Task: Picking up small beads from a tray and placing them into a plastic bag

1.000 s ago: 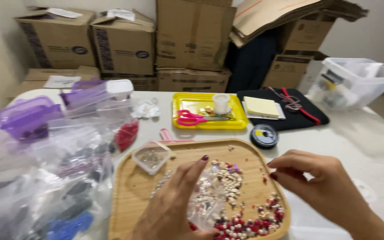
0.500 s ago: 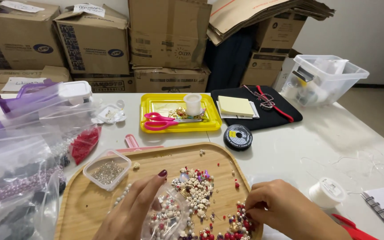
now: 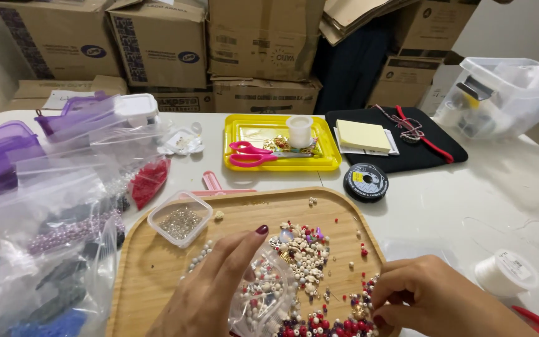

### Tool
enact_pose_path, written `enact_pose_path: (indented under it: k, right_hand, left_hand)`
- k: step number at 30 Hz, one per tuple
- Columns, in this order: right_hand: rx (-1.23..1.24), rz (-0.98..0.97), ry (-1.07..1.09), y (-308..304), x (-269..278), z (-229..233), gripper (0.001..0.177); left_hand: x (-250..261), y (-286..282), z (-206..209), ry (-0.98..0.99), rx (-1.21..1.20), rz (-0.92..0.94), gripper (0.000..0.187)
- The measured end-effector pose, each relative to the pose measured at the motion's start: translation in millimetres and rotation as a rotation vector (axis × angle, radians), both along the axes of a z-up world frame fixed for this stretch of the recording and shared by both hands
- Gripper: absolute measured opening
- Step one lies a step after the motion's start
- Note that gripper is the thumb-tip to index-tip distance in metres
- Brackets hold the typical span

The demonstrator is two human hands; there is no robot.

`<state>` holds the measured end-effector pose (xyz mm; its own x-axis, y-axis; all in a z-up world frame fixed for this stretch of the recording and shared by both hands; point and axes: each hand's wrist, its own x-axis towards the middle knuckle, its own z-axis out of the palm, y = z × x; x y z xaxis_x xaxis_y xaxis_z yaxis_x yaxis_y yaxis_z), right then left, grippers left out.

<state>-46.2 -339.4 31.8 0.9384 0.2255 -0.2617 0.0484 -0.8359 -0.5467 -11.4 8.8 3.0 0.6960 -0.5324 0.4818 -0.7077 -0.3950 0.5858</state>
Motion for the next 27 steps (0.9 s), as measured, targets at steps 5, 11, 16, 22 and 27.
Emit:
enact_pose_path:
  k: [5, 11, 16, 22, 27]
  right_hand:
    - [-0.153, -0.091, -0.01, -5.3, -0.3, 10.6, 0.013]
    - [-0.052, -0.397, -0.085, -8.5, -5.6, 30.5, 0.009]
    - [-0.115, -0.327, -0.029, -6.5, -2.9, 24.0, 0.01]
    - [-0.15, 0.129, -0.076, 1.8, -2.5, 6.5, 0.01]
    - [-0.331, 0.088, -0.057, 16.0, -6.2, 6.9, 0.014]
  left_hand:
    - [-3.2, 1.0, 5.2, 0.083, 0.033, 0.023, 0.103]
    - [-1.8, -1.1, -1.4, 0.058, 0.011, 0.05, 0.104]
    - [-2.4, -0.1, 0.4, 0.121, 0.051, 0.069, 0.112]
    - [0.2, -0.2, 4.5, 0.049, 0.039, 0.021, 0.113]
    - [-10.8, -2.6, 26.5, 0.068, 0.024, -0.042, 0.117]
